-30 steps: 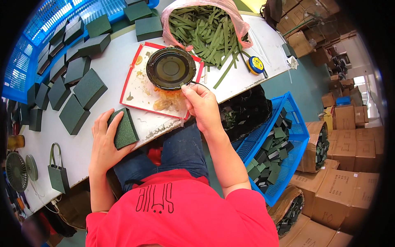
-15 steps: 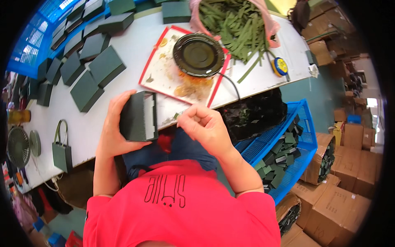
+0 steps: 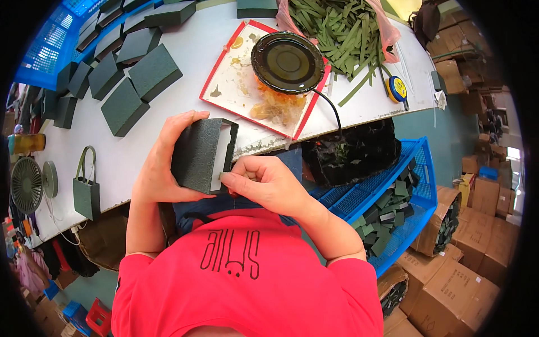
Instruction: The person sits at a table and wraps green rectangular boxes with green ribbons. They pick up a box, loop a ribbon around it, and tie a knot to secure it. The finished boxes are placed on the table to the left.
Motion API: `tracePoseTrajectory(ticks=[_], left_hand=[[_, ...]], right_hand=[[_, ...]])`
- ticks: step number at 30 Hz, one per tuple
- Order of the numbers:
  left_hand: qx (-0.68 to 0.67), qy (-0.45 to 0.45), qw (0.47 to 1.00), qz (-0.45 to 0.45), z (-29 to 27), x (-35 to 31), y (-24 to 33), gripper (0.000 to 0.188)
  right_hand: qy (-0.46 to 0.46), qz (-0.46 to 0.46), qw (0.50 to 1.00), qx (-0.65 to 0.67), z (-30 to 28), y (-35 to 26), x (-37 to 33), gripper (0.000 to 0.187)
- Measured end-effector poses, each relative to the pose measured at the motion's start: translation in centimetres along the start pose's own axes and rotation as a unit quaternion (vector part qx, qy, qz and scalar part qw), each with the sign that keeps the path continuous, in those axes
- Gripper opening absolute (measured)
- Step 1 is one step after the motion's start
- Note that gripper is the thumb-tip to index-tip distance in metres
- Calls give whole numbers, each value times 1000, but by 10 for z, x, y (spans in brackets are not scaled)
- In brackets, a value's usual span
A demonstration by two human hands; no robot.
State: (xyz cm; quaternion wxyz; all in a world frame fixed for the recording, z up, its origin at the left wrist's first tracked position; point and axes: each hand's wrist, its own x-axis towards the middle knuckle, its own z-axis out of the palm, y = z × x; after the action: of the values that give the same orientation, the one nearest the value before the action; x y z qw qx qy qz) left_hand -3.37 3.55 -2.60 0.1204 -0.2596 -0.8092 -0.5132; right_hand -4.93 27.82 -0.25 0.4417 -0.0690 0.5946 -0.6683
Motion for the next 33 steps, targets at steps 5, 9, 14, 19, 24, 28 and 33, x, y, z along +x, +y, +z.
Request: tracePoseTrajectory(ticks=[5,9,14,19,24,28,33], left_hand=[[-15,-6,1000,-1,-1,1,3,106],[-10,-20,1000,19,-3,2,2,101],[21,-57,998,29,-8,7,7,92],[68,-62,995,50,-8,8,5,91],[54,-8,998,18,-9,-2,-6,100],[77,30,996,20,-11,-4,-7,103],[68,39,996,52,-2,2,-3,104]], right_hand=[[-4,15,999,-44,-1,-4,1,23],[-14,30,998,-51,1,-1,3,23],[-23,31,996,-75,2,9,8,25],[-17,71,995,-67,0,4,9,19],[24,-124,990,-63,-12,10,-2,56],[166,-348,891,-239,-16,23,-14,5],[-58,-1,998,-4,5,26,-18,25]])
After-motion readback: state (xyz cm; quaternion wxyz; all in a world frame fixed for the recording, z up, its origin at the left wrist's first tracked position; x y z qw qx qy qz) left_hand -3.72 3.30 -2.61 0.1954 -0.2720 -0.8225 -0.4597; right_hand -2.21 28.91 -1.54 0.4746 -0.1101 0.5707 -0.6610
